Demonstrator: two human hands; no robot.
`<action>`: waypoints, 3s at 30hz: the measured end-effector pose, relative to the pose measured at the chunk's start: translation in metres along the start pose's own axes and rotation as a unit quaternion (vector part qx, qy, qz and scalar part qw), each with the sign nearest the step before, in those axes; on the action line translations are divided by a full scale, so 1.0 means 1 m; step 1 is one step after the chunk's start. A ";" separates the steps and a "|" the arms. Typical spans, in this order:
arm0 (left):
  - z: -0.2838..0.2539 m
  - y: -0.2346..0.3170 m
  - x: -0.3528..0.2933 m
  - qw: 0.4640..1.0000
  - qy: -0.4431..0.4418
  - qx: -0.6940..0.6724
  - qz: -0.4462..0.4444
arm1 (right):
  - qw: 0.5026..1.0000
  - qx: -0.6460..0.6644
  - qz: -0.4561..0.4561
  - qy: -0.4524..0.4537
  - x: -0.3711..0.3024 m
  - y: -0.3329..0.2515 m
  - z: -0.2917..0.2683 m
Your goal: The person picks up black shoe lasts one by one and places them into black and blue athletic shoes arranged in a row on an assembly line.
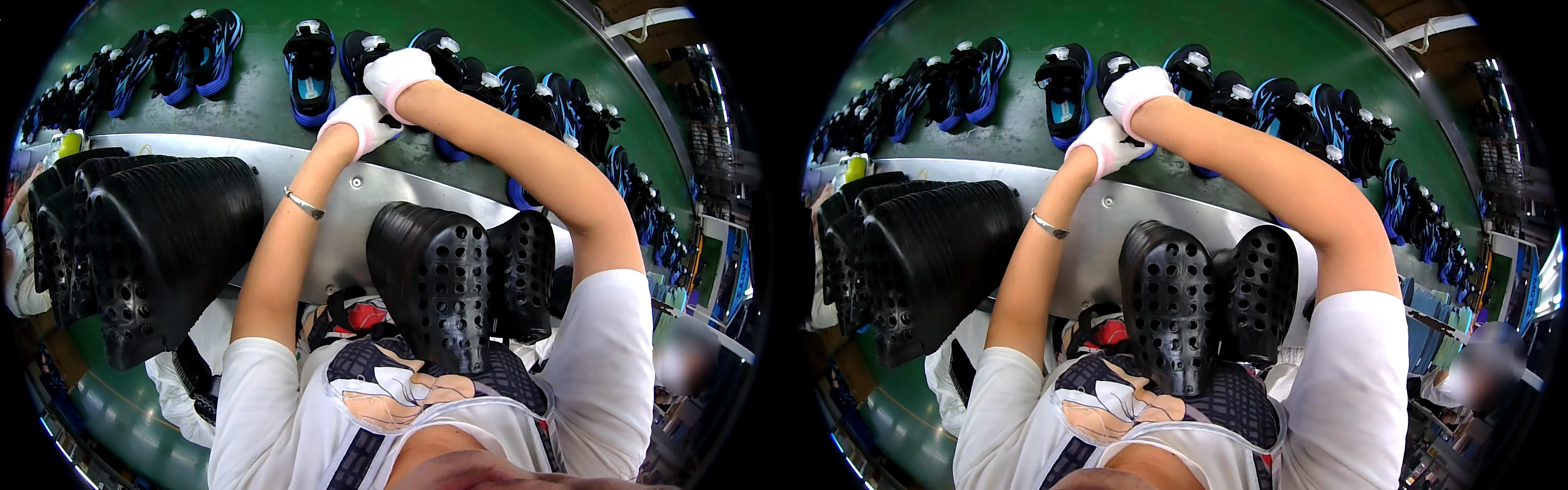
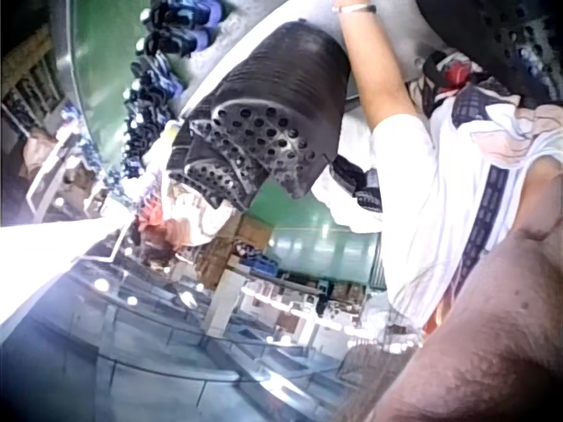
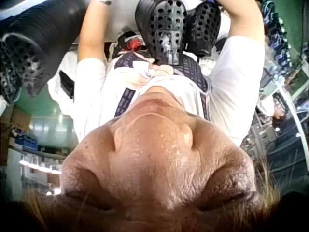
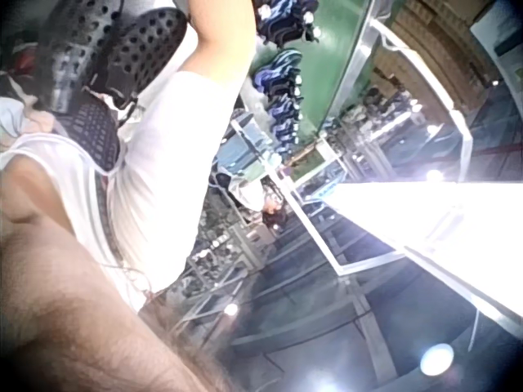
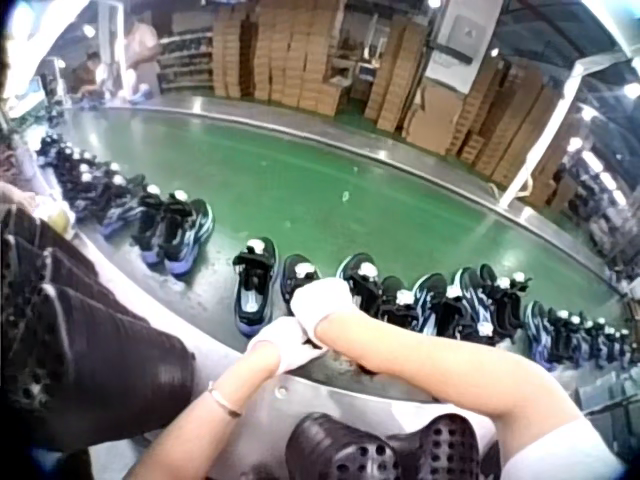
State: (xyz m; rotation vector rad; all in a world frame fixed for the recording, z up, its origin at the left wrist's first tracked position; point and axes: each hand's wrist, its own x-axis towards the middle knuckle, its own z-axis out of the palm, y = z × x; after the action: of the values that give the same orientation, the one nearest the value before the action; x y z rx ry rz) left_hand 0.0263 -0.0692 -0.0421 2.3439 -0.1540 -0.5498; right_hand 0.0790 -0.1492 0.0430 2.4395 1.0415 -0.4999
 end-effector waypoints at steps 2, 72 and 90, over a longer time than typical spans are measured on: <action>0.000 0.003 -0.001 1.000 0.002 0.008 -0.013 | 0.999 -0.027 -0.025 -0.018 0.001 0.001 -0.002; -0.014 -0.135 -0.014 0.889 0.319 0.325 0.051 | 0.832 0.254 0.471 0.144 -0.418 0.080 0.232; -0.037 -0.079 -0.027 0.856 0.458 0.103 -0.217 | 0.842 0.301 0.437 0.099 -0.440 0.108 0.235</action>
State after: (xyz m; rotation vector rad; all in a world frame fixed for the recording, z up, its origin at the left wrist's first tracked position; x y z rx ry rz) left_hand 0.0148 0.0195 -0.0616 2.5934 0.8070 0.4548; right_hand -0.1633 -0.5962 0.0861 3.1924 -0.3260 -0.2660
